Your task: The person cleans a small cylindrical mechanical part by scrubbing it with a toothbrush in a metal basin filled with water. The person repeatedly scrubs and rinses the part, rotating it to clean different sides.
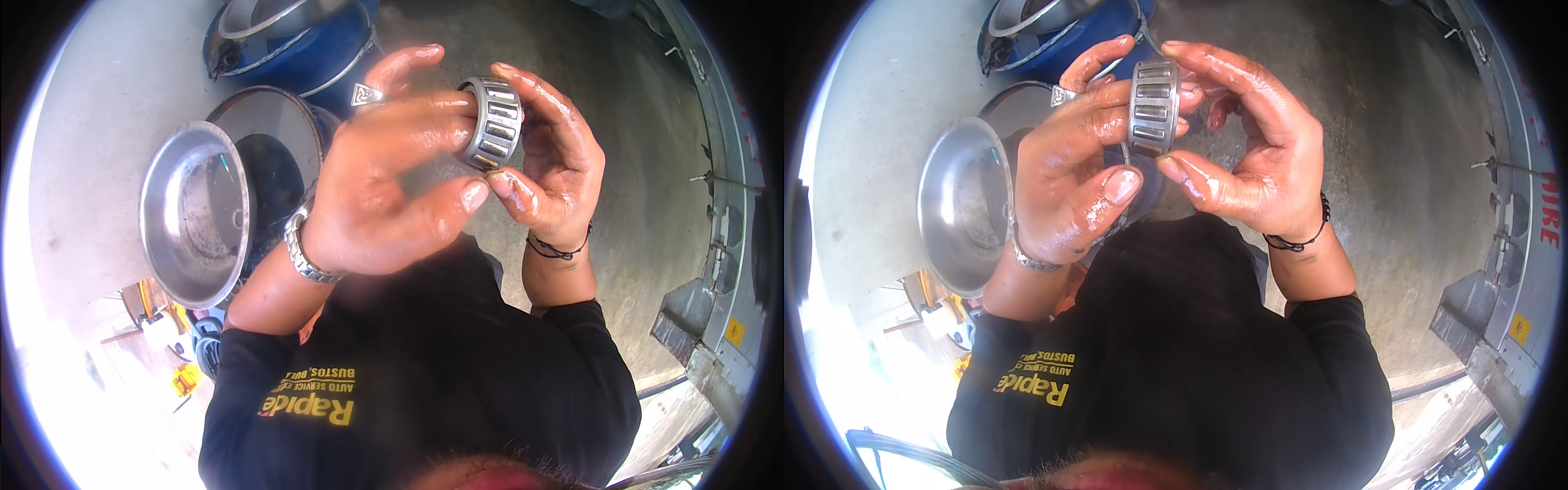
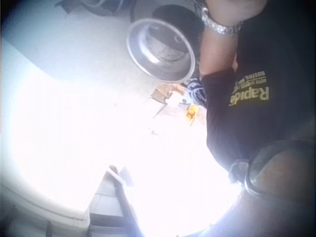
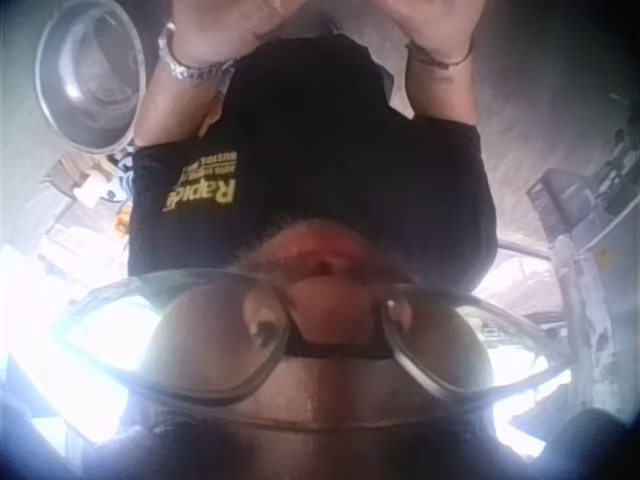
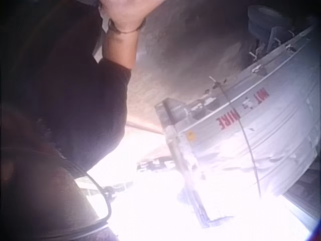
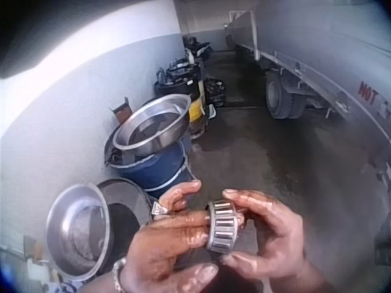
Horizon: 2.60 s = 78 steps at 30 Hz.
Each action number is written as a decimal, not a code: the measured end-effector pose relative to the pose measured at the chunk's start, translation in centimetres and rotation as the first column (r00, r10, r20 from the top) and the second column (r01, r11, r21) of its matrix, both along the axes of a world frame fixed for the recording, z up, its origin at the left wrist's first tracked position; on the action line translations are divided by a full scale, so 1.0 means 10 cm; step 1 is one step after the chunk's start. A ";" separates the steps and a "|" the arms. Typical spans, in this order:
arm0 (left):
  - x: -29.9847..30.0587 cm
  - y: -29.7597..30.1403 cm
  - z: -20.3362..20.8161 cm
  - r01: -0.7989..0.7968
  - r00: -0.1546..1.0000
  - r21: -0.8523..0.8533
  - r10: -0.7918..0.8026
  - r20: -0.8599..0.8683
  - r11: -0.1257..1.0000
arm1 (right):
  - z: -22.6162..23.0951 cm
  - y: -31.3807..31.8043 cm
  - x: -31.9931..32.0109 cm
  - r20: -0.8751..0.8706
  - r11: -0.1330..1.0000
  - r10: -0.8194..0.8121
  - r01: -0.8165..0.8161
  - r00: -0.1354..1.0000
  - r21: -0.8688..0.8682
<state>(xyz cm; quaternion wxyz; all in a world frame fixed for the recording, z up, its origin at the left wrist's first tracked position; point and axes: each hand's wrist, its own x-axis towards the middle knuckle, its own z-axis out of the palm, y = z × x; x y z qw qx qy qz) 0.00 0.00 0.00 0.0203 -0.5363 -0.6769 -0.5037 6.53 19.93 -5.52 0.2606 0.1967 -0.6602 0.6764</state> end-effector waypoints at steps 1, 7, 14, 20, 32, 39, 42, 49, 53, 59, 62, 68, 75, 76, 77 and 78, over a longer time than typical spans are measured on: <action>0.00 -0.01 0.00 0.006 1.000 -0.005 -0.006 0.003 1.000 | 0.00 0.00 0.01 -0.009 1.000 -0.007 0.007 1.000 0.009; -0.01 0.01 0.02 0.006 1.000 0.028 -0.005 -0.002 1.000 | 0.01 0.02 -0.03 -0.070 0.998 -0.053 0.056 0.996 0.035; 0.01 0.09 0.10 0.031 0.999 -0.009 -0.031 -0.016 0.999 | 0.01 0.08 -0.06 -0.176 0.994 -0.080 0.093 0.981 0.063; 0.04 0.13 0.10 0.042 0.999 0.035 -0.042 -0.001 0.998 | -0.01 0.15 -0.08 -0.321 0.972 -0.061 0.130 0.945 0.198; 0.11 0.11 0.08 0.023 0.998 0.096 -0.028 0.048 0.995 | 0.05 0.11 -0.10 -0.558 0.861 -0.213 0.424 0.802 0.280; 0.08 0.00 0.14 -0.026 1.000 0.025 0.026 0.009 0.999 | -0.02 0.10 -0.18 -0.452 0.978 -0.061 0.144 0.890 0.152; 0.05 -0.03 0.13 -0.026 0.999 -0.005 0.026 -0.023 1.000 | -0.04 0.08 -0.14 -0.216 0.997 0.067 -0.074 0.974 -0.026; 0.08 0.06 0.18 -0.032 0.994 -0.015 0.030 -0.106 0.999 | 0.24 0.02 -0.05 0.154 0.978 0.173 -0.151 0.973 -0.147; 0.05 0.06 0.15 -0.027 0.991 -0.009 0.026 -0.134 1.000 | 0.22 0.03 -0.06 0.107 0.992 0.106 -0.097 0.989 -0.086; 0.02 0.04 0.13 0.013 0.995 0.000 -0.013 -0.100 1.000 | 0.19 0.03 -0.08 -0.019 1.000 0.004 -0.003 1.000 0.007; 0.02 0.06 0.14 0.022 0.998 0.014 -0.021 -0.067 1.000 | 0.19 0.05 -0.09 -0.064 0.998 -0.027 0.031 0.998 0.058; -0.01 0.03 0.12 0.041 0.998 0.021 -0.040 -0.040 0.999 | 0.20 0.02 -0.08 -0.115 0.988 -0.091 0.104 0.989 0.116; 0.00 -0.04 0.08 0.046 0.998 0.057 -0.043 -0.046 0.997 | 0.23 0.05 -0.01 -0.146 0.941 -0.034 0.081 0.989 0.329; -0.01 -0.05 0.07 0.052 0.997 0.061 -0.049 -0.055 0.997 | 0.21 0.04 -0.03 -0.164 0.943 -0.024 0.076 0.986 0.323; -0.01 -0.07 0.08 0.057 0.996 0.054 -0.053 -0.067 0.997 | 0.20 0.03 -0.04 -0.177 0.949 -0.013 0.068 0.984 0.309; -0.01 -0.08 0.08 0.059 0.996 0.058 -0.055 -0.068 0.997 | 0.19 0.01 -0.05 -0.192 0.951 -0.004 0.063 0.981 0.303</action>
